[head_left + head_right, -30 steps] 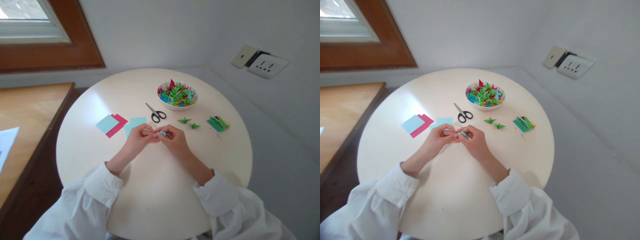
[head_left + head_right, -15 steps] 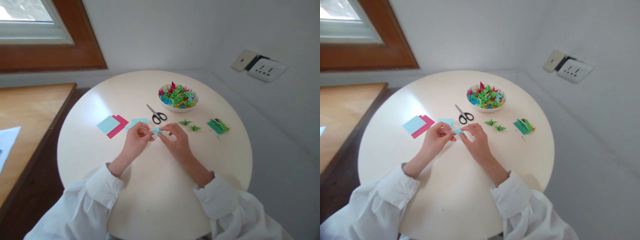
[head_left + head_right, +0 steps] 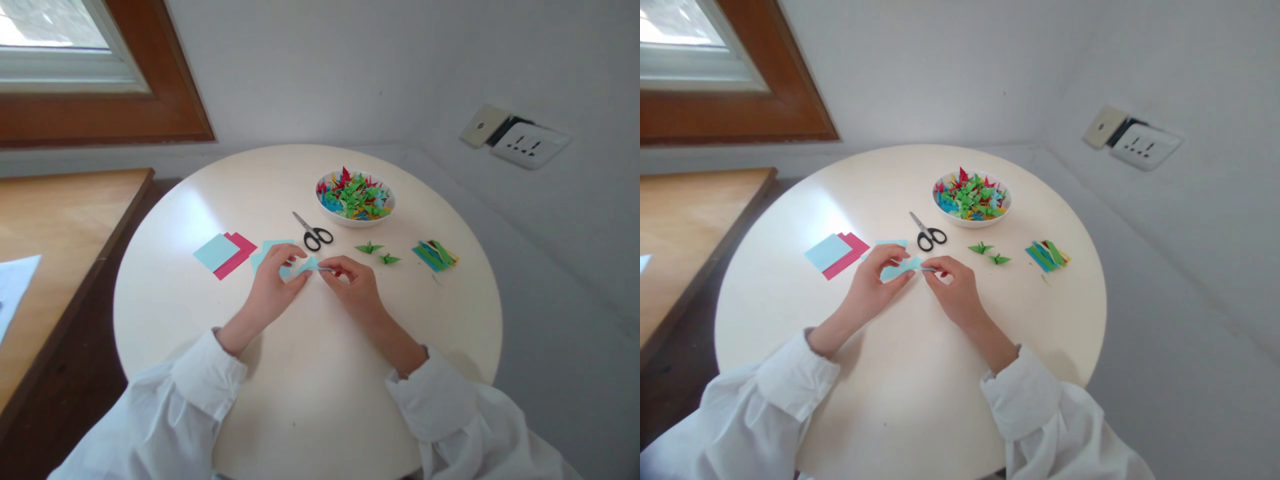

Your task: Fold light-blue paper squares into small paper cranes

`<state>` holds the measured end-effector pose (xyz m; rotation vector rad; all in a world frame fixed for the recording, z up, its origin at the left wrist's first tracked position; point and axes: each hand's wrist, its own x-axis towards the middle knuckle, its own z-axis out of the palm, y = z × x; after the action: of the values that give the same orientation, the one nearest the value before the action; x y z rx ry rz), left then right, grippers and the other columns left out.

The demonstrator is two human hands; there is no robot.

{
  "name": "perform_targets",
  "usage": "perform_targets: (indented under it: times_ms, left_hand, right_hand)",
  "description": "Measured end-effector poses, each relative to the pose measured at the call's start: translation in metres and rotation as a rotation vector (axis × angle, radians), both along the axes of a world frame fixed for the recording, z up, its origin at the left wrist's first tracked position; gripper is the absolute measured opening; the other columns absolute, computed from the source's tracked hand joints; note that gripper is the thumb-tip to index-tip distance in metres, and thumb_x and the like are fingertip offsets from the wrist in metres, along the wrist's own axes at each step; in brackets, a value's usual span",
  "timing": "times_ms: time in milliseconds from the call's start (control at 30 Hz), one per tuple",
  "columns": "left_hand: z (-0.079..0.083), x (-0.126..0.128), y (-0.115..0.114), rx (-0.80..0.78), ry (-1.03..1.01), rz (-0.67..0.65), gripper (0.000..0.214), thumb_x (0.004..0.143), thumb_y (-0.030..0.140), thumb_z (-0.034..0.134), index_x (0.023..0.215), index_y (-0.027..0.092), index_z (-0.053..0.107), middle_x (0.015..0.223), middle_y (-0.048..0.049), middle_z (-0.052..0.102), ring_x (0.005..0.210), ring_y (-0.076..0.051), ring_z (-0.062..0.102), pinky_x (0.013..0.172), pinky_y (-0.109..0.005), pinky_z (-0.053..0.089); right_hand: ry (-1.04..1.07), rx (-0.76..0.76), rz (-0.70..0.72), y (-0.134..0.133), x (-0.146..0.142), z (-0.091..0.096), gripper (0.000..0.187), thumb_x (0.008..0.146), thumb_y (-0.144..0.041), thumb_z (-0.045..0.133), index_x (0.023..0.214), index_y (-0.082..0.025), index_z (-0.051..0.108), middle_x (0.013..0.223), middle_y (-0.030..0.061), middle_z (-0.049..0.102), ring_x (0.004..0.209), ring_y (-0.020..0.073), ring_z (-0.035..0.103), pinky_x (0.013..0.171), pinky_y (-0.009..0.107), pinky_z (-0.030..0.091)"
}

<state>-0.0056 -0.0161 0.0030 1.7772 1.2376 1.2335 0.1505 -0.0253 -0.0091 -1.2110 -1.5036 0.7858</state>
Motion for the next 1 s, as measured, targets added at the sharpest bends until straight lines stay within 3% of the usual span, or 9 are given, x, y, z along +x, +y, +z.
perform_targets:
  times_ms: [100,200,400,667,1000]
  left_hand:
    - [-0.0015,-0.0019,0.0000,-0.022,-0.034,-0.135,0.024,0.073,0.021,0.063,0.097,0.020,0.061,0.109,-0.0089,0.060,0.103,-0.020,0.055,0.090,-0.032,0.042]
    - [-0.0005,-0.0020,-0.0018,-0.053,-0.019,-0.208,0.021,0.078,0.025,0.059,0.098,0.019,0.061,0.103,-0.0090,0.064,0.099,-0.020,0.057,0.090,-0.031,0.042]
    - [0.0003,-0.0011,-0.0031,0.003,0.077,-0.164,0.015,0.079,0.024,0.057,0.092,0.019,0.061,0.091,-0.0068,0.067,0.084,-0.017,0.060,0.077,-0.028,0.046]
    - [0.0002,-0.0016,-0.0031,0.085,0.127,-0.138,0.016,0.078,0.020,0.057,0.093,0.019,0.061,0.091,-0.0063,0.068,0.082,-0.017,0.061,0.074,-0.028,0.048]
    - [-0.0005,0.0016,-0.0013,-0.031,-0.077,-0.142,0.011,0.078,0.026,0.058,0.082,0.016,0.060,0.083,-0.0067,0.067,0.073,-0.015,0.062,0.067,-0.025,0.048]
  right_hand:
    - [0.110,-0.061,0.043,0.0004,-0.0002,-0.0020,0.010,0.068,-0.021,0.060,0.075,-0.021,0.068,0.078,0.0026,0.071,0.074,0.0173,0.063,0.067,0.029,0.046]
    - [0.210,-0.124,0.077,0.0007,-0.0011,-0.0031,0.010,0.065,-0.022,0.063,0.074,-0.020,0.069,0.078,0.0031,0.072,0.073,0.0174,0.064,0.068,0.030,0.049]
    - [0.341,-0.142,0.102,0.0019,-0.0032,-0.0035,0.010,0.062,-0.020,0.067,0.072,-0.019,0.068,0.075,0.0019,0.071,0.071,0.0156,0.065,0.070,0.028,0.051]
    - [0.368,-0.147,0.069,0.0015,-0.0028,-0.0024,0.008,0.061,-0.020,0.069,0.068,-0.018,0.066,0.069,0.0010,0.068,0.066,0.0141,0.063,0.066,0.026,0.050]
    - [0.341,-0.176,0.097,-0.0005,-0.0043,0.0051,0.010,0.067,-0.025,0.065,0.071,-0.018,0.069,0.068,0.0018,0.071,0.062,0.0138,0.064,0.064,0.028,0.051]
